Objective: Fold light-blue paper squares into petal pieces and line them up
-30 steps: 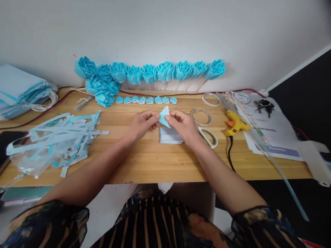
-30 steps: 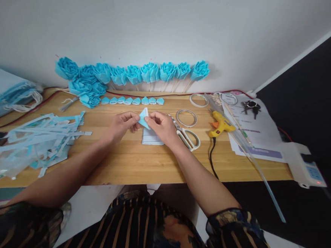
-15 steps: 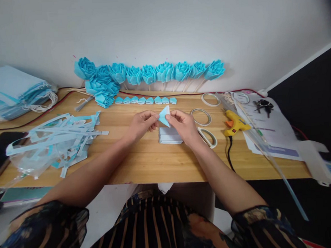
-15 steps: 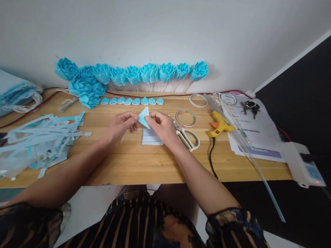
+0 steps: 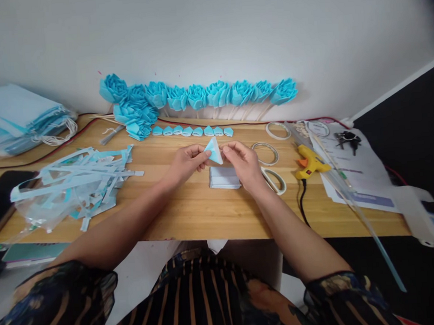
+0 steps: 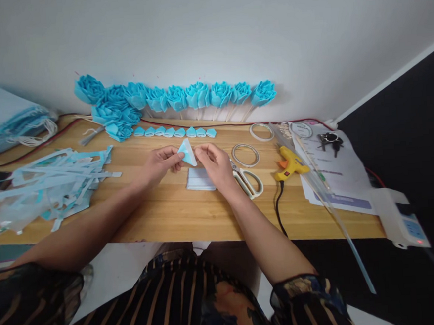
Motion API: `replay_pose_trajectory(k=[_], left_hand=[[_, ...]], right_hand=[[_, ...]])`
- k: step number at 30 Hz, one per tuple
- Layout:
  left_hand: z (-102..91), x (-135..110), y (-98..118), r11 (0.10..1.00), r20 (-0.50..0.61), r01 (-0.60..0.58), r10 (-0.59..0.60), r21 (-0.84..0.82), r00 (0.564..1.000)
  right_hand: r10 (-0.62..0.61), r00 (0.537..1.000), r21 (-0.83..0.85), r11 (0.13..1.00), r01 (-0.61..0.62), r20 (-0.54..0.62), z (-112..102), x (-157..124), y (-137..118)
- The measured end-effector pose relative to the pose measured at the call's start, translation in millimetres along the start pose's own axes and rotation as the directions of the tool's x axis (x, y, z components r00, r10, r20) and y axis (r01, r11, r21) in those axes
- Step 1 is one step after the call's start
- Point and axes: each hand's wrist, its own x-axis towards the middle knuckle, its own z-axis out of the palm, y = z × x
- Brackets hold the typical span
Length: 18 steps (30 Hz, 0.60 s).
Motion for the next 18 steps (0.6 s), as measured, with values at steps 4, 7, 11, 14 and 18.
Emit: replay_pose_trajectory(k=[4,7,11,14,18], left_hand=[[0.1,0.2,0.5,0.999,-0.058,-0.030,0.029,-0.011,0.998],[0.8,0.3,-0.1,1.000,-0.056,-0.022,0.022,-0.014,0.998],[1.5,0.6,-1.4,1.000,-0.042,-0.016,0.015,-0.013,0.999],[1.4,0.9,-2.2,1.000,-0.029,-0.008,0.008,-0.003,1.000],[1.0,1.2,-2.5,1.000,-0.016,0.001,-0.001,0.010,1.000]], right_hand=[[-0.054,0.998,-0.092,0.994,0.053,-0.010,0.0,0.5,-2.8],[-0.063,0.998,-0.164,0.984,0.067,0.031,0.7,0.4,-2.9],[-0.047,0.998,-0.184,0.981,0.053,0.038,1.2,0.6,-1.0],[-0.038,0.999,-0.175,0.984,0.044,0.035,1.6,1.1,0.8],[-0.040,0.998,-0.165,0.985,0.048,0.048,2.1,1.5,1.8]])
